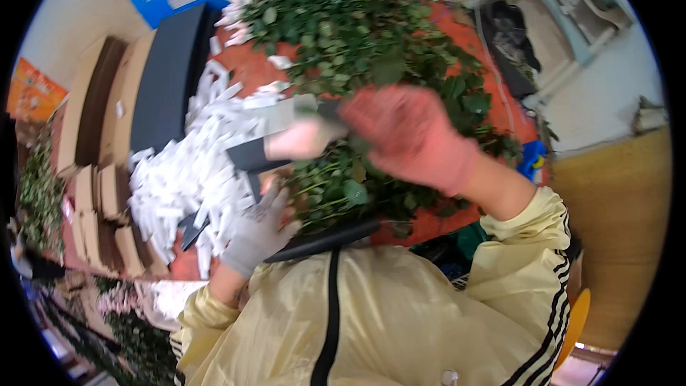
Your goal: The person arranges pink roses into a black box, placing white protective sleeves on individual flower heads and securing the stems into the box, eventually using a tape dispenser.
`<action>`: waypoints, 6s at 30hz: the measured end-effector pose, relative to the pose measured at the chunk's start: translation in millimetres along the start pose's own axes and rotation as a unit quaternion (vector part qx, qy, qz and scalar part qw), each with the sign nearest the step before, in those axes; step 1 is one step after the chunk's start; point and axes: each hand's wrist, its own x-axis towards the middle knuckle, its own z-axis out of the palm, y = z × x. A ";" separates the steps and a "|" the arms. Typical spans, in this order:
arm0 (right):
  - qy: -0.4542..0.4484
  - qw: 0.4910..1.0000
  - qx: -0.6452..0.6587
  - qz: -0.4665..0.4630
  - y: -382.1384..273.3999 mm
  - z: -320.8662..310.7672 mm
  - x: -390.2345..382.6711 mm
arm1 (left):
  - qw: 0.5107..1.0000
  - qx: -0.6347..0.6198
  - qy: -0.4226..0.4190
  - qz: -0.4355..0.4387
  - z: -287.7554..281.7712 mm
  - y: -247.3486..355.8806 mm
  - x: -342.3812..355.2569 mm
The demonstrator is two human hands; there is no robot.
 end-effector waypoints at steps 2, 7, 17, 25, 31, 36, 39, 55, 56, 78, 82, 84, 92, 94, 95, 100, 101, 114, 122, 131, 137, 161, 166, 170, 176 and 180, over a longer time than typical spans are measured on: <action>-0.111 0.904 -0.380 -0.162 -26.5 72.4 6.5 | 0.999 0.016 -0.039 -0.015 -4.9 1.7 1.7; 0.026 0.595 -0.741 -0.311 -45.8 178.5 23.7 | 0.996 0.020 -0.090 -0.016 -8.5 -0.3 1.8; -0.129 0.983 -0.096 -0.086 -43.7 194.0 33.1 | 0.998 0.000 -0.057 -0.021 2.1 -5.7 -4.3; -0.138 0.982 -0.108 -0.068 -47.8 198.6 37.8 | 0.863 -0.442 0.150 -0.192 31.5 -63.3 6.7; -0.093 0.985 -0.108 -0.102 -47.0 186.4 41.3 | 0.834 -0.467 0.141 -0.259 45.1 -77.0 28.3; -0.175 0.977 -0.092 -0.077 -49.7 188.5 41.5 | 0.828 -0.484 0.169 -0.227 36.2 -71.6 39.5; -0.140 0.979 -0.124 -0.077 -51.7 190.9 41.4 | 0.810 -0.501 0.154 -0.262 36.0 -71.7 37.5; -0.120 0.987 -0.062 -0.081 -49.8 186.0 42.9 | 0.796 -0.485 0.215 -0.292 36.7 -116.5 -8.4; -0.135 0.985 -0.074 -0.083 -49.5 185.9 43.1 | 0.780 -0.467 0.251 -0.332 27.1 -125.4 -18.8; -0.153 0.983 -0.079 -0.064 -53.4 185.0 39.6 | 0.999 -0.038 -0.018 -0.034 -2.0 -15.5 -3.6; -0.135 0.983 -0.086 -0.085 -50.9 185.8 43.2 | 0.996 -0.066 0.051 0.019 5.6 -24.3 -1.3; -0.113 0.986 -0.086 -0.088 -52.4 180.0 42.9 | 0.987 -0.124 0.095 0.020 6.7 -33.7 -4.3; -0.042 0.999 -0.016 -0.021 -83.1 123.0 15.0 | 0.967 -0.177 0.150 -0.107 27.9 -61.4 -13.1; -0.093 0.995 0.028 0.013 -88.0 114.9 6.7 | 0.979 -0.078 0.170 -0.078 34.9 -65.4 -10.6; -0.111 0.992 0.048 0.024 -90.4 113.1 2.6 | 0.982 -0.077 0.151 -0.083 37.6 -67.8 -9.5; -0.045 0.996 0.039 0.066 -98.9 121.2 -15.0 | 0.984 -0.078 0.148 -0.067 48.2 -80.5 -9.0; -0.052 0.993 0.075 0.080 -99.9 124.0 -17.2 | 0.984 -0.087 0.136 -0.072 50.4 -83.3 -8.5; -0.049 0.982 0.141 0.119 -102.4 132.5 -25.9 | 0.967 -0.222 0.107 -0.067 77.2 -104.3 -8.4; -0.057 0.981 0.139 0.119 -101.7 136.3 -27.1 | 0.965 -0.248 0.056 -0.067 64.0 -101.2 -5.4; -0.034 0.981 0.149 0.121 -102.7 131.3 -26.0 | 0.961 -0.266 0.056 -0.057 53.7 -89.5 -16.3; -0.022 0.981 0.157 0.115 -103.5 134.0 -26.3 | 0.967 -0.240 0.043 -0.074 55.2 -88.6 -16.0; 0.045 0.927 0.262 0.264 -88.2 58.3 -73.6 | 0.827 -0.520 -0.088 -0.195 8.8 -36.4 -104.9; 0.002 0.927 0.265 0.266 -103.2 61.3 -91.2 | 0.773 -0.558 -0.167 -0.251 50.1 -23.5 -135.7; 0.034 0.951 0.181 0.250 -119.8 69.9 -93.4 | 0.753 -0.617 -0.080 -0.215 55.3 -18.6 -157.0; 0.041 0.933 0.224 0.279 -120.9 83.1 -96.6 | 0.853 0.038 0.368 -0.368 1.6 -189.7 -214.7; 0.035 0.944 0.196 0.264 -119.7 89.1 -99.5 | 0.731 0.150 0.263 -0.612 -22.9 -274.5 -246.5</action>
